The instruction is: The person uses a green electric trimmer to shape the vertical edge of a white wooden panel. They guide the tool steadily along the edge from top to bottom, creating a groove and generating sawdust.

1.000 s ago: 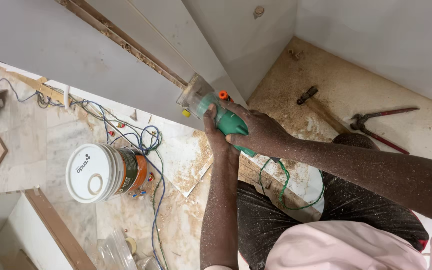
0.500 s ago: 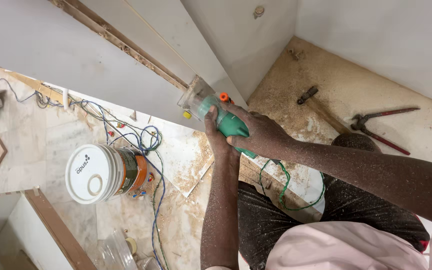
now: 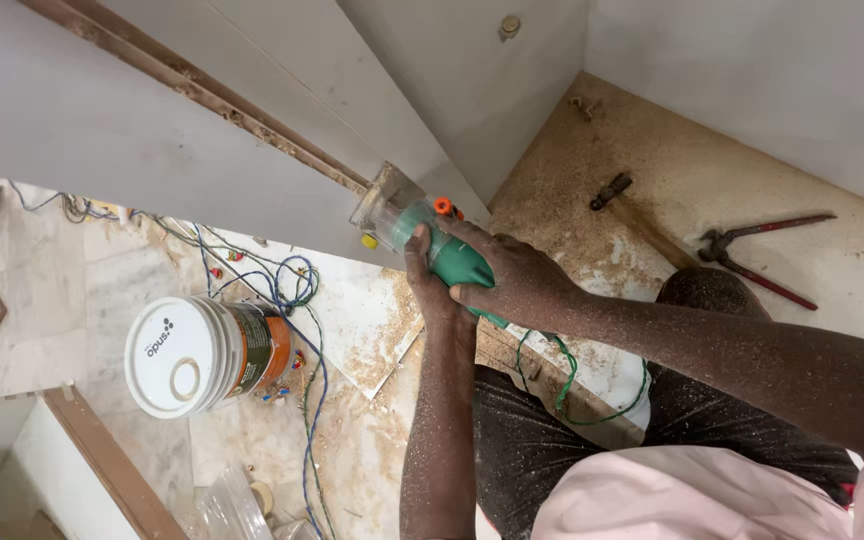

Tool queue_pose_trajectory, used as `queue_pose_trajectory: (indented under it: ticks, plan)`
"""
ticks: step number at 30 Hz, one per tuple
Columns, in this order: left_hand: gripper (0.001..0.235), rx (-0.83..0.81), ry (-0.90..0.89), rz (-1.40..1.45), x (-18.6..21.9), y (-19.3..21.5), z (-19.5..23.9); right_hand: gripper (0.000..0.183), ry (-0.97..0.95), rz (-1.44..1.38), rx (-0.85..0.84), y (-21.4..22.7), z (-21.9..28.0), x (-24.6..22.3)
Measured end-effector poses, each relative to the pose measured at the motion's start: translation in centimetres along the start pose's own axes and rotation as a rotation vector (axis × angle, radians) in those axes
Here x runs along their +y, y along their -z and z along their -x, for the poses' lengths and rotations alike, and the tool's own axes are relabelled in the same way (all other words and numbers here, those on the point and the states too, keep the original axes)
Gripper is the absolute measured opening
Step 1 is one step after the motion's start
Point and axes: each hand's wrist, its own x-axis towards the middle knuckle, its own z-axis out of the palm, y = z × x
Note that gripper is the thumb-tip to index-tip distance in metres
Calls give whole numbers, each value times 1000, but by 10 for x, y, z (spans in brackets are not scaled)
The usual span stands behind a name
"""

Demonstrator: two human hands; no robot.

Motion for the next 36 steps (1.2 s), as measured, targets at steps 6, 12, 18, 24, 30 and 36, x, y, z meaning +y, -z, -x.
queue_pose_trajectory:
  ticks: [6, 12, 18, 24, 30, 36]
  plan:
    - [78, 42, 13, 10, -5, 6, -6, 93, -51, 42, -20, 3, 0, -3]
    - [77, -24, 0, 46, -8, 7, -9, 93, -44, 48, -25, 1, -4, 3]
    - [76, -18, 10, 20, -5, 2, -3, 94, -1, 33, 14, -2, -6, 9]
    - [77, -41, -4, -9, -7, 3, -3, 91, -21, -1, 8, -3, -7, 14]
    - [73, -28, 19, 43, -11, 6, -8, 90, 20, -7, 43, -5, -8, 14]
    - [70, -46, 29, 43, -14, 13, -10, 92, -1, 12, 28, -5, -8, 15]
